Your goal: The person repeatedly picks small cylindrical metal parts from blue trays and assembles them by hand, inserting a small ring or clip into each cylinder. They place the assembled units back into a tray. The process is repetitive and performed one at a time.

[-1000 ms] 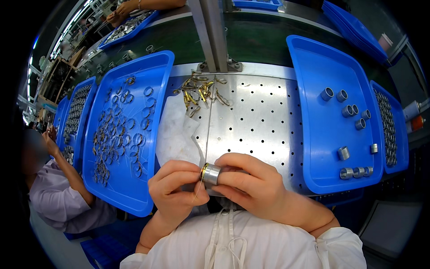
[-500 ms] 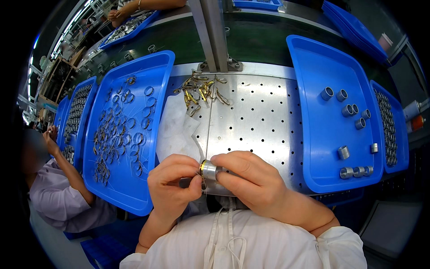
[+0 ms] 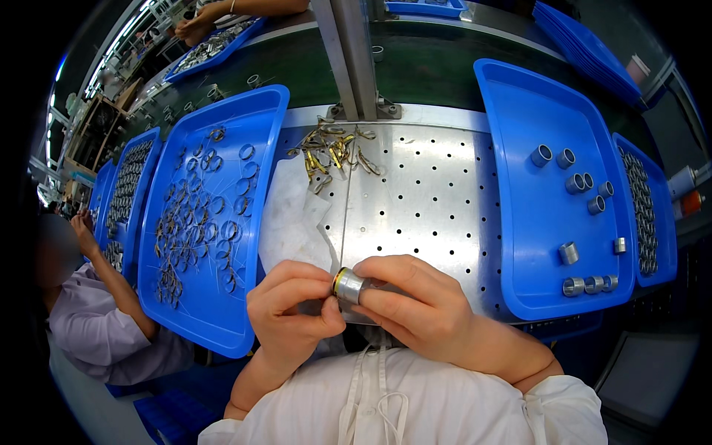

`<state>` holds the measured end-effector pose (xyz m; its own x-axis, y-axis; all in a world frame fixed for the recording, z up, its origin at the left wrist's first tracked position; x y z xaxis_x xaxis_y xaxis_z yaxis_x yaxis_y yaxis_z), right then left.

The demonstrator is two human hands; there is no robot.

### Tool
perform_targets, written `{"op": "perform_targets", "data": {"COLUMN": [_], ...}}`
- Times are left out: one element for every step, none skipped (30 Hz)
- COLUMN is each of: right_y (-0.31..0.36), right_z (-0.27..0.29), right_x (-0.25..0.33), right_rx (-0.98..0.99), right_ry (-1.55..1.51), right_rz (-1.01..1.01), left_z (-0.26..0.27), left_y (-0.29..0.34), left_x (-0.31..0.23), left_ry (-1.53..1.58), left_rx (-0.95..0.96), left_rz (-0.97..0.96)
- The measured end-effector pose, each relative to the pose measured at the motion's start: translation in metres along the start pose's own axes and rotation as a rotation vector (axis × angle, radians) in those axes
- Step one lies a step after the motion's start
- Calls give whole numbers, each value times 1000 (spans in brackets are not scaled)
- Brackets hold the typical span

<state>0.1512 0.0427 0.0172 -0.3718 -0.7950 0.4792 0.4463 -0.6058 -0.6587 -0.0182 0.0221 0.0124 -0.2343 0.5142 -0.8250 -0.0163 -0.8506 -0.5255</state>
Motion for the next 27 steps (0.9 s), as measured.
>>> {"op": "perform_targets", "data": {"right_y": [0,0,-2,-3,-2,0,1,1,1,1,1,0,0,0,0,0,0,0,1,2,3,4,3,2,1,1,1], "right_z": [0,1,2,3,3,2,2,2,2,2,1,1,1,1,1,1,1,1,0,0,0,0,1,1,1,1,1], "right_x": [0,0,2,2,2,1,0,0,0,0,-1,-1,-1,-2,-2,-2,-2,0,1,1,0,0,0,0,0,0,0], "right_rx": [2,23,44,65,57,48,39,39,41,42,45,47,49,50,51,52,49,47,44,45,47,48,45,41,38,31,24], "right_ry": [-14,-52,-91,-129,-111,-93,-74,-36,-1,35,52,71,89,96,106,116,78,40,3,-9,-21,-32,-11,8,27,44,60], "right_rz": [-15,-77,-137,-198,-186,-175,-164,-135,-107,-78,-41,-3,35,50,63,77,19,-39,-97,-117,-137,-157,-135,-112,-89,-66,-42], "left_z": [0,0,0,-1,-2,-3,-3,-2,-1,0,1,1,2,2,3,3,4,4,3,2,1,1,1,0,0,0,0], "left_y": [1,2,3,2,2,2,2,1,1,1,2,3,2,1,1,1,1,1,1,1,1,0,0,0,-1,-1,-1], "left_x": [0,-1,-1,0,1,2,3,5,6,7,8,9,8,6,5,6,6,6,5,3,1,1,1,1,1,1,1], "left_ry": [-9,-18,-27,-20,-13,-6,12,30,46,74,102,131,136,141,149,126,104,82,73,65,57,55,53,49,56,64,71], "left_rx": [-3,-5,-9,-13,-17,-20,-22,-25,-28,-25,-23,-22,-14,-5,5,14,23,32,28,24,20,19,19,18,15,12,9], "left_rz": [-9,-18,-27,-33,-38,-43,-27,-11,7,47,86,125,134,143,151,120,90,59,52,45,39,34,28,24,33,42,51]}}
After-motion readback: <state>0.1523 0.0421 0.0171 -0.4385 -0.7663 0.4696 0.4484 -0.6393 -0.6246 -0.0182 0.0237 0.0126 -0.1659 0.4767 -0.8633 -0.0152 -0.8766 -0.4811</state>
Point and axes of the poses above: each hand's wrist, its own y-axis away from the middle knuckle, its own z-axis out of the back of the hand, x = y × z, the point moved 2 cm from there along -y, towards the middle knuckle, and after that the axes turned 9 degrees about y, right-handed, at the moved point
